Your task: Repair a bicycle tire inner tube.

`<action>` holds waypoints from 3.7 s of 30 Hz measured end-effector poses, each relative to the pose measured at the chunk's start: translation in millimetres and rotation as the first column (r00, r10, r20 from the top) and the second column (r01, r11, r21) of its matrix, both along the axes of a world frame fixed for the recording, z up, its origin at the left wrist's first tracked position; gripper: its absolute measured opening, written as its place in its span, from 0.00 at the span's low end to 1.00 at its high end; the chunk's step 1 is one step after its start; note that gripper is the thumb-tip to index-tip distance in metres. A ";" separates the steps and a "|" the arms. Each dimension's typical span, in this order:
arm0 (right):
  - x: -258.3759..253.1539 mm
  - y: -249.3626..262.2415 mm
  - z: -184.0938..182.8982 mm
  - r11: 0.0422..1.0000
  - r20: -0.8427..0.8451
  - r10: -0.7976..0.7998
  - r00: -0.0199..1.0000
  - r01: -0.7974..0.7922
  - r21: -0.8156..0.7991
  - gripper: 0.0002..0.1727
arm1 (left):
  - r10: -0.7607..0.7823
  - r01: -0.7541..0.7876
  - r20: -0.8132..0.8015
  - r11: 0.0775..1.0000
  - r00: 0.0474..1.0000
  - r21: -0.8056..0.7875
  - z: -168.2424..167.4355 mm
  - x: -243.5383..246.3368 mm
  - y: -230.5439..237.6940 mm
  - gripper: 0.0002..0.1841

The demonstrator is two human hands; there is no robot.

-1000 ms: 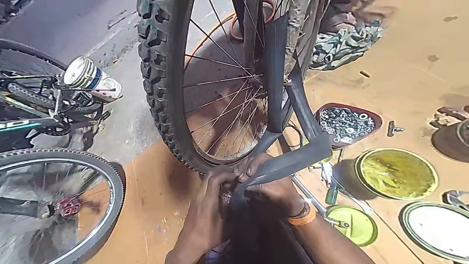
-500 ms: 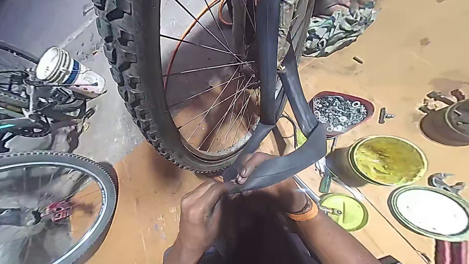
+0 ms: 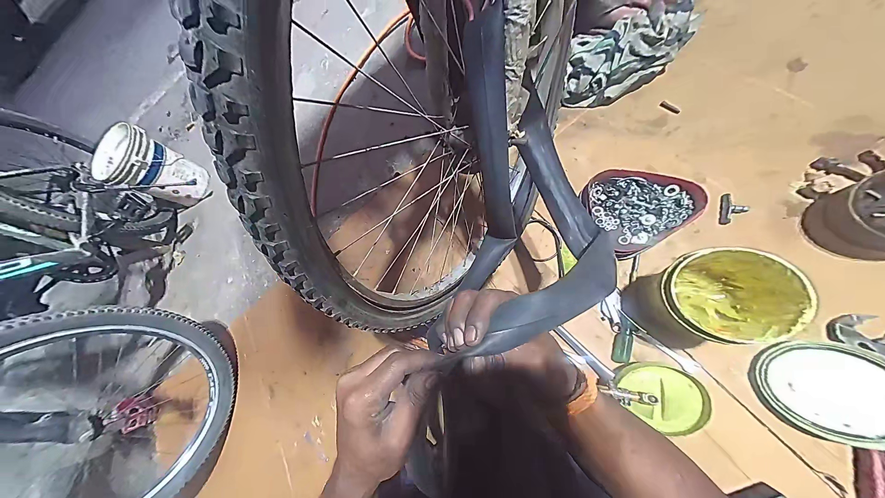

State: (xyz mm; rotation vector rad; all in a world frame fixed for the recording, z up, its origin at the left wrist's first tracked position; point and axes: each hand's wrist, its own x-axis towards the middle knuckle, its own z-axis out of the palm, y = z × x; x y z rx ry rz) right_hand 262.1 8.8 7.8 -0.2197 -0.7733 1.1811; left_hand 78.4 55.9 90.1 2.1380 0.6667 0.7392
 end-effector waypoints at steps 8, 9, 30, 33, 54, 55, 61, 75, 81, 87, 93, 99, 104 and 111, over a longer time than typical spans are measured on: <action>2.1 -3.0 8.4 0.999 -0.014 -0.020 1.000 0.020 -0.038 0.09 | -0.009 0.009 0.023 1.000 1.000 0.000 4.8 -2.5 1.6 0.12; 2.9 -3.0 8.2 0.999 -0.013 -0.017 1.000 0.017 -0.035 0.08 | -0.009 0.008 0.023 1.000 1.000 0.001 4.6 -2.2 1.7 0.12; 13.8 -7.6 12.6 0.999 -0.045 -0.004 0.999 0.002 -0.043 0.08 | 0.024 -0.025 0.024 0.998 0.999 0.063 2.5 -3.6 1.1 0.13; 14.3 -8.6 12.9 0.998 -0.038 -0.007 0.999 0.004 -0.056 0.09 | 0.024 -0.026 0.024 0.997 0.999 0.067 2.3 -3.1 1.1 0.12; 24.8 -7.1 7.9 0.980 0.046 -0.198 0.979 0.198 0.009 0.09 | 0.003 -0.003 0.044 1.000 0.999 0.002 2.4 -9.9 3.0 0.12; 24.7 -7.3 8.7 0.980 0.040 -0.197 0.980 0.197 0.005 0.08 | 0.006 -0.007 0.040 1.000 0.999 0.010 2.1 -9.8 2.8 0.12; 24.2 -8.9 8.3 0.978 -0.027 -0.206 0.978 0.206 -0.020 0.08 | 0.065 -0.057 -0.036 0.978 0.997 0.201 6.2 2.8 -2.4 0.07; 25.6 -11.9 5.1 0.976 -0.053 -0.213 0.975 0.211 -0.046 0.05 | 0.062 -0.043 -0.033 0.909 0.998 0.415 12.1 44.1 -12.3 0.05; 21.8 -8.2 5.5 0.985 -0.083 -0.172 0.982 0.170 -0.027 0.05 | 0.069 -0.051 -0.023 0.897 0.997 0.440 10.4 41.0 -11.8 0.05; 26.2 -7.3 0.6 0.996 -0.031 -0.082 0.996 0.083 0.024 0.13 | 0.085 -0.083 0.015 0.900 0.996 0.429 5.6 34.7 -7.9 0.04; 31.2 -11.7 -0.2 1.000 -0.015 -0.008 1.000 0.008 -0.001 0.18 | 0.075 -0.074 0.012 0.922 0.997 0.380 4.1 34.5 -5.8 0.05; 32.5 -13.9 -0.8 0.998 -0.026 -0.009 1.000 0.010 0.054 0.20 | 0.080 -0.080 0.016 0.914 0.997 0.398 2.1 36.9 -5.9 0.06; 25.6 -16.1 0.6 0.999 -0.085 -0.040 0.996 0.039 -0.009 0.16 | 0.065 -0.088 0.071 0.906 0.995 0.413 -4.1 37.6 -7.9 0.04; 5.1 -18.3 6.9 0.995 -0.112 -0.079 0.991 0.070 -0.077 0.38 | 0.085 -0.101 0.058 0.898 0.995 0.429 -1.1 37.1 -7.1 0.05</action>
